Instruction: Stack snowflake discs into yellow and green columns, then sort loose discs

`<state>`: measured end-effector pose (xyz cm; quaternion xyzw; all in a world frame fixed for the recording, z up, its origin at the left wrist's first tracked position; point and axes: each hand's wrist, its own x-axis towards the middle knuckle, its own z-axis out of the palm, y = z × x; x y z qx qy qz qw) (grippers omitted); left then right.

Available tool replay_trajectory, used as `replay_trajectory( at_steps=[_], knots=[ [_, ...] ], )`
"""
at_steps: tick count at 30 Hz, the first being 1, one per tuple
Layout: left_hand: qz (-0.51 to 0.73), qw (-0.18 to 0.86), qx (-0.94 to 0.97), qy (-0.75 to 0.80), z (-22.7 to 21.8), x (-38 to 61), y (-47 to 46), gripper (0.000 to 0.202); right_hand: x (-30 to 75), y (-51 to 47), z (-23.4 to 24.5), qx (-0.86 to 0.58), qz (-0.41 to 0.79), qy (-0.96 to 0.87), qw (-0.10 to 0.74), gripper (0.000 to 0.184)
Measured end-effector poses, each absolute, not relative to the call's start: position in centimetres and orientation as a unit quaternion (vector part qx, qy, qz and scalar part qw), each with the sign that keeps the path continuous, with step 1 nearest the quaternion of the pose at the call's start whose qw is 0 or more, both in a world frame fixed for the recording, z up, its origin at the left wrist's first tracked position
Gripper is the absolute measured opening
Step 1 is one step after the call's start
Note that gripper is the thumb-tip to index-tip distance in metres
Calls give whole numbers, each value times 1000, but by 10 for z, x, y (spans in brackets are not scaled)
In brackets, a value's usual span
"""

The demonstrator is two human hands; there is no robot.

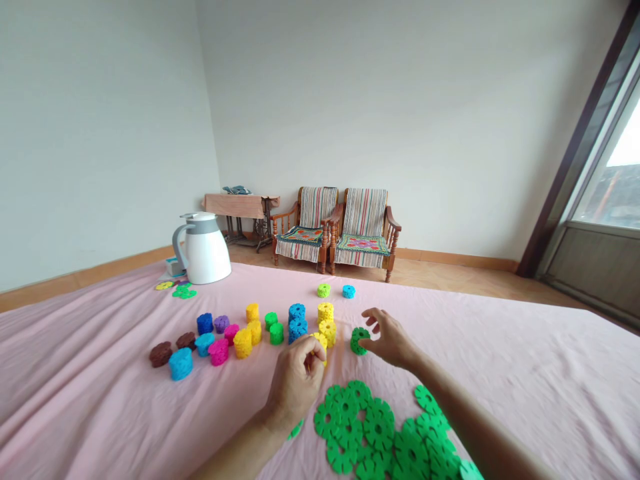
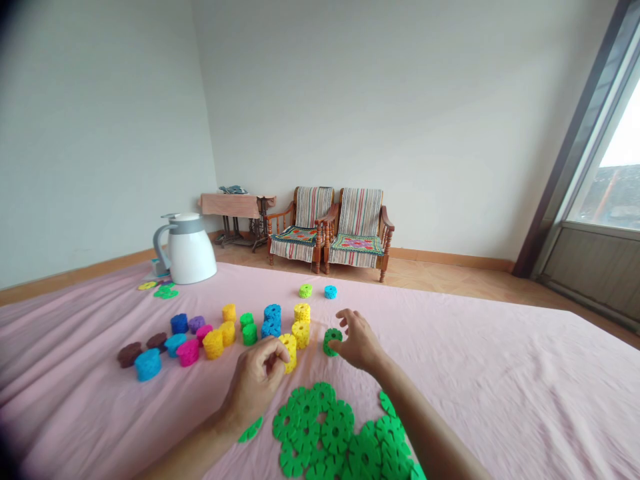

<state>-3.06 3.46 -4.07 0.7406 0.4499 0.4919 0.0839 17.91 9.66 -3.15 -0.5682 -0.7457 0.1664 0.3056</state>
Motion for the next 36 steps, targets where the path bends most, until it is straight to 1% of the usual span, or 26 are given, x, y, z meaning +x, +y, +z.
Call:
replay_trajectory(
  at_steps=[2,3,5,6,9,11,13,18,23,28,30,33,36],
  knots=[
    [489,86,740,453,-41,-31,35,16,183,83,-23,-548,169,-758,311,32],
    [488,88,741,454,-41,-30,35,15,186,74,-18,-533,178,-771,300,26],
    [485,91,741,455,-42,-30,34,16,191,53,-12,-500,213,-802,250,21],
    [486,91,741,455,-42,-29,34,16,193,42,-10,-481,228,-818,219,22],
    [494,92,736,453,-41,-28,34,16,196,11,-9,-452,238,-847,147,37],
    [497,93,734,453,-41,-28,34,16,195,-3,-9,-457,231,-852,113,42],
    [498,93,733,454,-41,-28,34,16,192,-11,-8,-471,229,-846,97,43],
    [495,89,732,459,-41,-29,34,17,188,-15,-7,-485,236,-837,97,38],
    [493,90,732,462,-41,-28,34,17,187,-17,-11,-475,212,-848,99,37],
    [491,88,733,462,-43,-29,36,17,175,-28,-4,-518,163,-838,45,37],
    [490,86,735,462,-45,-29,36,16,171,-29,-3,-524,135,-840,38,34],
    [486,83,739,459,-46,-30,37,16,172,-23,-8,-527,94,-842,67,27],
    [487,82,740,456,-46,-30,37,15,181,-11,-17,-531,93,-833,124,23]
  ],
)
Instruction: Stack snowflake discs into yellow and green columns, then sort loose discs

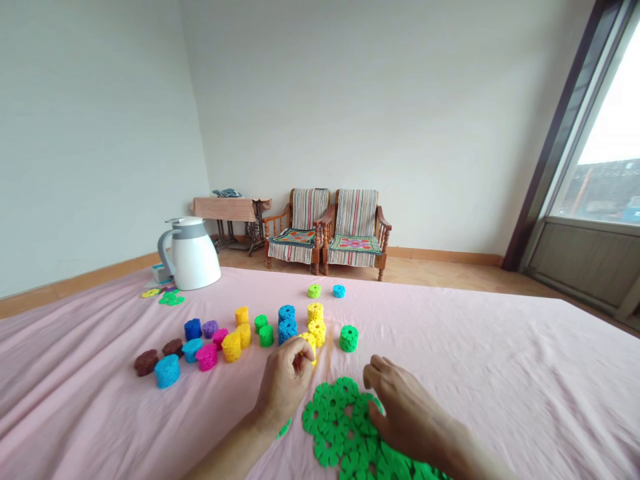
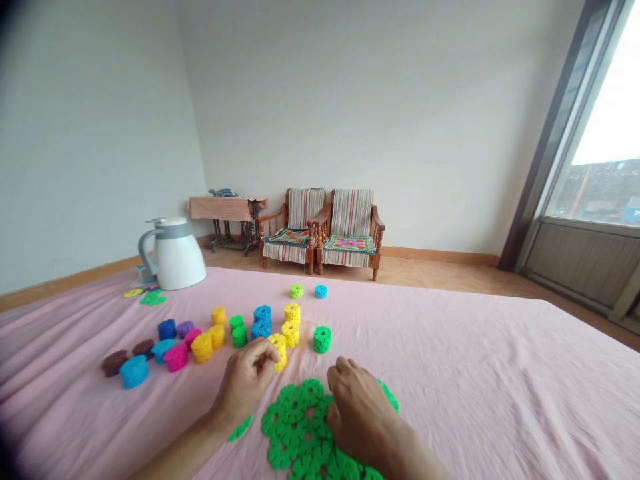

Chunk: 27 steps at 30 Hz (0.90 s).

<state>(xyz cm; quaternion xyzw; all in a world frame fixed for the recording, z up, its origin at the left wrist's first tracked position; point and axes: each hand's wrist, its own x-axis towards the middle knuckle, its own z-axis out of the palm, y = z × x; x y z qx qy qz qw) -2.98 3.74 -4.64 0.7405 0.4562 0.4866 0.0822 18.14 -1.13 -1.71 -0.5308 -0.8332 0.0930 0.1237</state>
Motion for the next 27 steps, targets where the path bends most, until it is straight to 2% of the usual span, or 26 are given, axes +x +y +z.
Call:
replay_trajectory(
  at_steps=[4,8,10,14,23,27],
  knots=[
    [487,82,740,457,-47,-30,37,15,197,-6,-20,-505,169,-826,186,30],
    [485,83,741,456,-47,-30,38,15,206,-10,-13,-415,255,-857,170,54],
    [487,84,741,455,-47,-29,38,15,206,-10,-11,-404,269,-861,154,58],
    [489,85,739,455,-47,-29,37,16,202,-5,-12,-408,279,-859,135,51],
    [488,88,740,455,-48,-30,38,16,190,-10,-12,-449,221,-858,113,30],
    [489,88,739,455,-47,-29,38,17,192,-7,-17,-466,211,-849,137,28]
  ],
)
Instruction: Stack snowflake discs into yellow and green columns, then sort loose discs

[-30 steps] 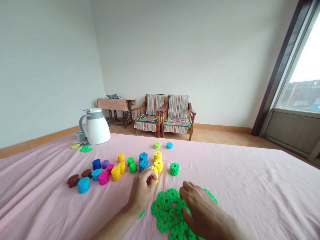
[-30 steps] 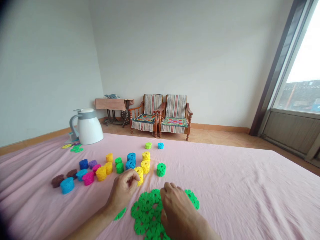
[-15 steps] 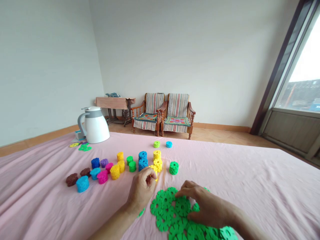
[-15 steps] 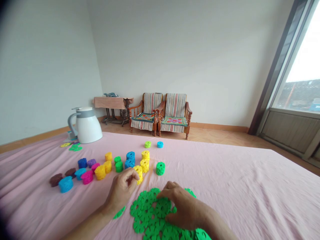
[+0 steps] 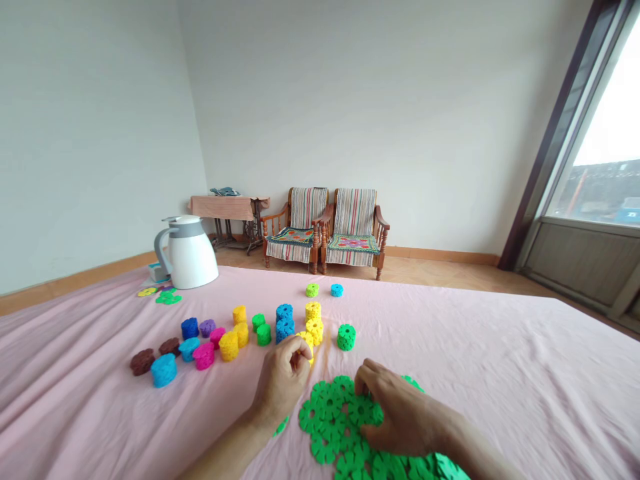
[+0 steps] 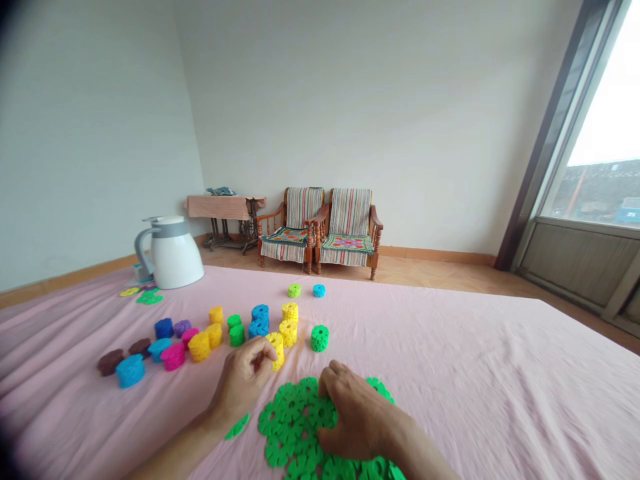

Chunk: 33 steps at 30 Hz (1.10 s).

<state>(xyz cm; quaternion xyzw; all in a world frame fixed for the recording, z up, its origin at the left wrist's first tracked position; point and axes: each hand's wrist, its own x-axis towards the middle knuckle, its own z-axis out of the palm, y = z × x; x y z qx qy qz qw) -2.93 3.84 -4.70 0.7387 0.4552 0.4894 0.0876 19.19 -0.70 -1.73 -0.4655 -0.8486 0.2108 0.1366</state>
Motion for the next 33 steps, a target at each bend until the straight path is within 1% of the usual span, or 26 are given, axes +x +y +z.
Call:
replay_trajectory(
  at_steps=[3,6,10,13,17,28,31,33],
  knots=[
    [489,87,740,455,-47,-29,39,16,196,8,-20,-483,201,-828,201,21],
    [486,88,742,453,-48,-30,40,16,198,34,-23,-515,159,-797,270,18],
    [484,92,746,448,-47,-31,38,17,191,68,-28,-561,122,-758,310,19],
    [481,94,746,450,-47,-30,37,17,184,83,-30,-577,120,-747,308,19],
    [479,92,746,454,-46,-30,36,17,178,95,-29,-573,124,-760,282,21],
    [483,95,744,452,-43,-29,34,19,178,105,-31,-564,127,-778,247,24],
    [483,95,744,451,-42,-29,34,19,179,102,-27,-567,127,-772,258,28],
    [484,98,744,450,-42,-29,34,18,179,94,-22,-559,119,-770,285,24]
  ],
)
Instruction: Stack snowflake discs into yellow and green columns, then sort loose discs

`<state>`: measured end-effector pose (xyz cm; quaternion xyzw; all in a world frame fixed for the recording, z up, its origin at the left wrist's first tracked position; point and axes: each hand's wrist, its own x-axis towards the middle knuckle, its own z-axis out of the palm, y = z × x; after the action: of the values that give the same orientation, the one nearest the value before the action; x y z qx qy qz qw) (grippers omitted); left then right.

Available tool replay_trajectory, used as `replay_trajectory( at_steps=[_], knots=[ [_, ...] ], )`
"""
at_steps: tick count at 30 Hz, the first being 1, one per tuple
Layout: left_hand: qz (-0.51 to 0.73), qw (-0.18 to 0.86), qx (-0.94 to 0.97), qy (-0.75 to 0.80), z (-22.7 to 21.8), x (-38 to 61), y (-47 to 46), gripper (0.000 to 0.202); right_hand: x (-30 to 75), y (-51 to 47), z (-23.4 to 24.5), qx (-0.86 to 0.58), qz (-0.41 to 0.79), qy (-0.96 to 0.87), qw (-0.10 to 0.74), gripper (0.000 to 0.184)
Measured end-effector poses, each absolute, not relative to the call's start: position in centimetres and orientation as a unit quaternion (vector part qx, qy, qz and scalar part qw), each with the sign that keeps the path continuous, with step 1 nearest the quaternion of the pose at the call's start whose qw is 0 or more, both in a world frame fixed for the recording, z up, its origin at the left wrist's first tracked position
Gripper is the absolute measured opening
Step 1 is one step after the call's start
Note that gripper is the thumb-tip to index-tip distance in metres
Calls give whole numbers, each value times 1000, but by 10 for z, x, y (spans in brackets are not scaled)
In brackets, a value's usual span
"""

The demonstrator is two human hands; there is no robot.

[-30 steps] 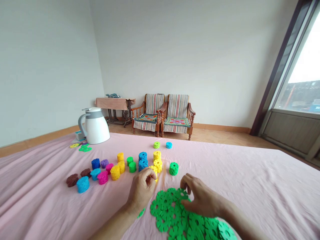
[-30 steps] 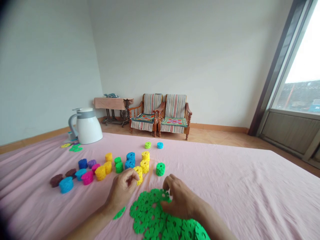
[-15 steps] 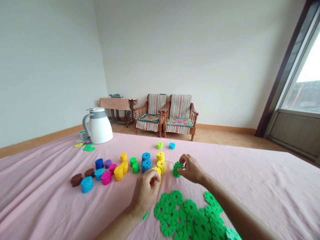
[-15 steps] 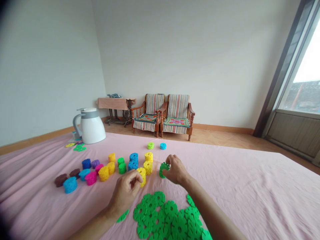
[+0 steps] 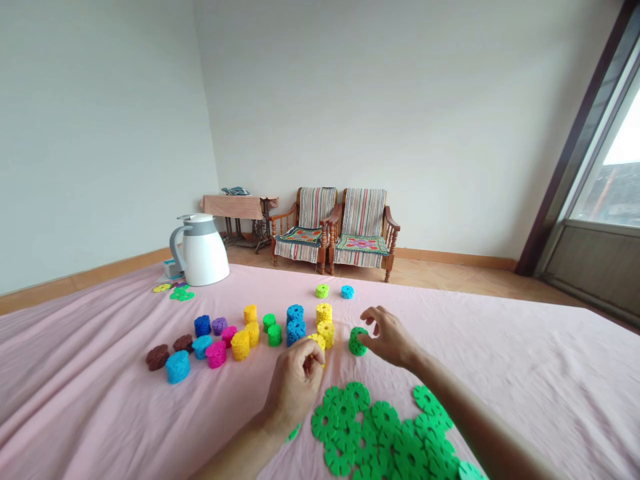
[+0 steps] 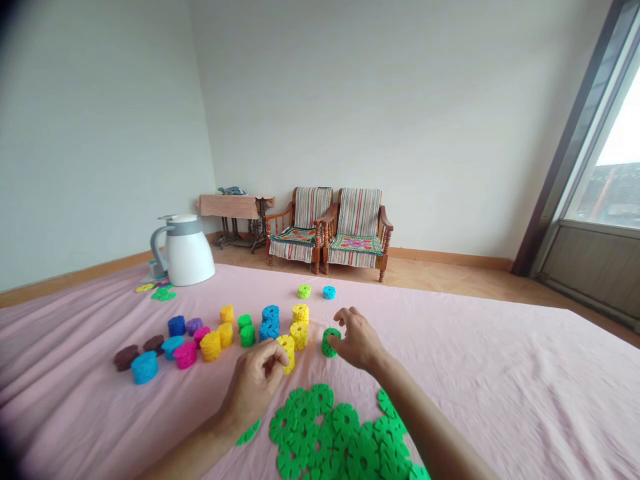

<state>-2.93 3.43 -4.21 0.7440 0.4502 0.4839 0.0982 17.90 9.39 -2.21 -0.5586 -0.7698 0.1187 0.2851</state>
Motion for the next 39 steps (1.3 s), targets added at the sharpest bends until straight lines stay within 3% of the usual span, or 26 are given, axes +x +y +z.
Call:
replay_trajectory(
  at_steps=[4,8,10,18,22,28,39],
  knots=[
    [482,102,744,451,-43,-29,34,17,177,63,-14,-471,163,-828,256,15],
    [478,99,743,458,-44,-28,34,17,175,36,-15,-408,216,-873,159,41],
    [479,97,742,459,-44,-28,34,17,174,32,-17,-401,216,-878,145,45],
    [483,91,740,460,-43,-29,35,16,166,18,-17,-423,139,-890,101,32],
    [483,93,741,458,-43,-29,35,16,167,16,-19,-447,113,-879,124,26],
    [479,96,745,454,-44,-29,36,15,180,58,-12,-486,92,-831,255,23],
    [482,99,745,451,-44,-30,35,17,182,102,-30,-541,98,-784,287,22]
  ],
)
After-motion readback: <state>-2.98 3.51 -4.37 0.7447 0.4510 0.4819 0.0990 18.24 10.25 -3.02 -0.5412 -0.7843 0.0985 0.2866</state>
